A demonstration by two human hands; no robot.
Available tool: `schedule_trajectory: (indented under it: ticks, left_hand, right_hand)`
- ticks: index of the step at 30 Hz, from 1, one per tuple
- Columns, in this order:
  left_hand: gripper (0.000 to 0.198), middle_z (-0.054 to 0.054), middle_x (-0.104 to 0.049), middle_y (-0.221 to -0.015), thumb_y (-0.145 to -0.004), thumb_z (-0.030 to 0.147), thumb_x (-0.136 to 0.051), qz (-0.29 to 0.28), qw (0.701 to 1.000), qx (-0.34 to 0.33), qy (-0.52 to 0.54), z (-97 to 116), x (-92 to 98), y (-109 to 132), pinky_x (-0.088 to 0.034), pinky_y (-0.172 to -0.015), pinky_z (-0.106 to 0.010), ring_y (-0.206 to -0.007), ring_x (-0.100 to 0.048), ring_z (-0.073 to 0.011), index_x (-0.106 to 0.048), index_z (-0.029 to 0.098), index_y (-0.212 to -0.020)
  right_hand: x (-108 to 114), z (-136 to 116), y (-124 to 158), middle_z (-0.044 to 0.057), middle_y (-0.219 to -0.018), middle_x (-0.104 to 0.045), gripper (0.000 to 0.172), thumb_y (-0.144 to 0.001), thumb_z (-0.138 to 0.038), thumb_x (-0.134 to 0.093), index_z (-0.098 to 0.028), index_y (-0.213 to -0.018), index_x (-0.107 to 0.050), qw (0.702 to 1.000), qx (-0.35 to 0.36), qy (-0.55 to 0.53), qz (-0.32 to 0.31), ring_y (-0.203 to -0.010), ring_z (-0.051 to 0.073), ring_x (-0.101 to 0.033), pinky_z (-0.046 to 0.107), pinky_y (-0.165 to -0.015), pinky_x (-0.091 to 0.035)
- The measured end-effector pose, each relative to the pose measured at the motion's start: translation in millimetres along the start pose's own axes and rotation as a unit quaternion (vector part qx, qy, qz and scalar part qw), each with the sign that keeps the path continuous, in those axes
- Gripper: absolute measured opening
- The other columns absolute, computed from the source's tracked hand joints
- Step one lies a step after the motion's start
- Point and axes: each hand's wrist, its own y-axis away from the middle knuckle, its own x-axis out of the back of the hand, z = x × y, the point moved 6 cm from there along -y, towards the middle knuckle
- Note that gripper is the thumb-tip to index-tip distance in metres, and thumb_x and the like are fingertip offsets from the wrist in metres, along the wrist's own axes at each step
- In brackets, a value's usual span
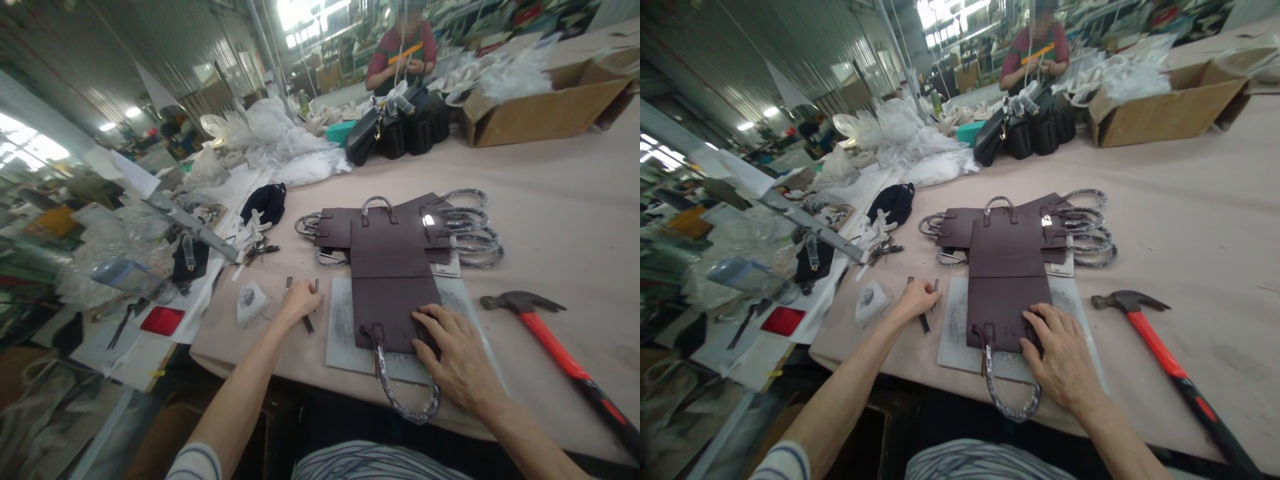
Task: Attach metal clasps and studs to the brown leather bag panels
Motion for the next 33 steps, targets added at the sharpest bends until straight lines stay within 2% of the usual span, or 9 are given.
schedule_trajectory:
  ticks: [3,9,14,16,18,19,21,25,33]
  left_hand:
    - [0.029,-0.017,-0.079,-0.096,-0.076,0.045,-0.073,-0.007,1.000,0.025,-0.004,4,-1.7,-4,-0.054,-0.083,-0.032,-0.102,-0.073,-0.0309,-0.073,0.016,-0.082]
    - [0.015,-0.011,-0.066,-0.050,-0.071,0.017,-0.070,-0.059,0.996,0.051,0.032,9,-0.5,-15,-0.057,-0.071,-0.032,-0.076,-0.076,-0.0304,-0.064,0.016,-0.058]
    - [0.009,-0.005,-0.072,-0.065,-0.081,0.024,-0.061,-0.053,0.985,0.020,0.166,17,7.0,9,-0.059,-0.062,-0.025,-0.064,-0.074,-0.0187,-0.063,0.015,-0.078]
    - [0.018,-0.003,-0.074,-0.075,-0.080,0.031,-0.064,-0.030,0.946,-0.029,0.322,33,7.5,28,-0.060,-0.065,-0.024,-0.068,-0.074,-0.0159,-0.061,0.016,-0.091]
    - [0.032,-0.003,-0.074,-0.080,-0.075,0.038,-0.071,-0.035,0.871,-0.088,0.482,57,0.5,52,-0.061,-0.067,-0.026,-0.072,-0.074,-0.0167,-0.059,0.017,-0.096]
    - [0.036,-0.003,-0.074,-0.082,-0.074,0.040,-0.073,-0.052,0.838,-0.115,0.531,71,-6.2,64,-0.061,-0.068,-0.028,-0.074,-0.074,-0.0175,-0.059,0.017,-0.097]
    - [0.032,-0.004,-0.074,-0.084,-0.077,0.041,-0.072,-0.084,0.813,-0.161,0.553,97,-22.5,85,-0.061,-0.072,-0.029,-0.077,-0.074,-0.0174,-0.060,0.018,-0.095]
    - [0.011,-0.004,-0.074,-0.084,-0.087,0.029,-0.061,-0.062,0.831,-0.235,0.501,125,-44.7,108,-0.059,-0.078,-0.027,-0.079,-0.071,-0.0147,-0.064,0.018,-0.088]
    - [0.013,-0.004,-0.075,-0.087,-0.094,0.030,-0.056,-0.055,0.822,-0.237,0.514,122,-54.9,110,-0.062,-0.077,-0.029,-0.079,-0.073,-0.0153,-0.060,0.018,-0.092]
  right_hand:
    - [1,-1,-1,0.013,-0.130,-0.060,0.035,-0.095,-0.038,-0.052,-0.019,-0.123,-0.063,1.000,-0.003,0.003,-0.005,-0.120,0.034,-0.054,0.055,-0.104,-0.043]
    - [1,-6,0,0.014,-0.132,-0.059,0.036,-0.092,-0.032,-0.057,-0.017,-0.124,-0.063,1.000,-0.018,-0.003,-0.019,-0.125,0.034,-0.051,0.053,-0.108,-0.041]
    - [3,-7,1,0.013,-0.133,-0.058,0.037,-0.091,-0.029,-0.059,-0.018,-0.126,-0.063,0.999,-0.035,-0.018,-0.027,-0.126,0.033,-0.050,0.053,-0.111,-0.038]
    - [3,-8,1,0.013,-0.134,-0.058,0.038,-0.090,-0.028,-0.060,-0.017,-0.127,-0.062,0.999,-0.036,-0.022,-0.033,-0.127,0.033,-0.050,0.053,-0.112,-0.038]
    - [4,-8,1,0.013,-0.134,-0.058,0.038,-0.090,-0.028,-0.060,-0.017,-0.127,-0.062,0.998,-0.038,-0.025,-0.035,-0.127,0.033,-0.049,0.053,-0.112,-0.038]
    - [4,-8,1,0.013,-0.134,-0.058,0.038,-0.090,-0.028,-0.060,-0.017,-0.127,-0.062,0.998,-0.038,-0.026,-0.036,-0.127,0.033,-0.049,0.053,-0.111,-0.038]
    - [5,-8,2,0.013,-0.133,-0.058,0.038,-0.090,-0.027,-0.060,-0.018,-0.127,-0.062,0.998,-0.039,-0.028,-0.034,-0.127,0.033,-0.049,0.053,-0.111,-0.038]
    - [6,-9,2,0.014,-0.132,-0.058,0.038,-0.089,-0.027,-0.061,-0.019,-0.127,-0.063,0.998,-0.038,-0.034,-0.028,-0.126,0.033,-0.050,0.054,-0.110,-0.038]
    - [5,-8,1,0.015,-0.133,-0.058,0.039,-0.088,-0.027,-0.062,-0.016,-0.126,-0.064,0.998,-0.046,-0.034,-0.031,-0.128,0.034,-0.049,0.054,-0.111,-0.038]
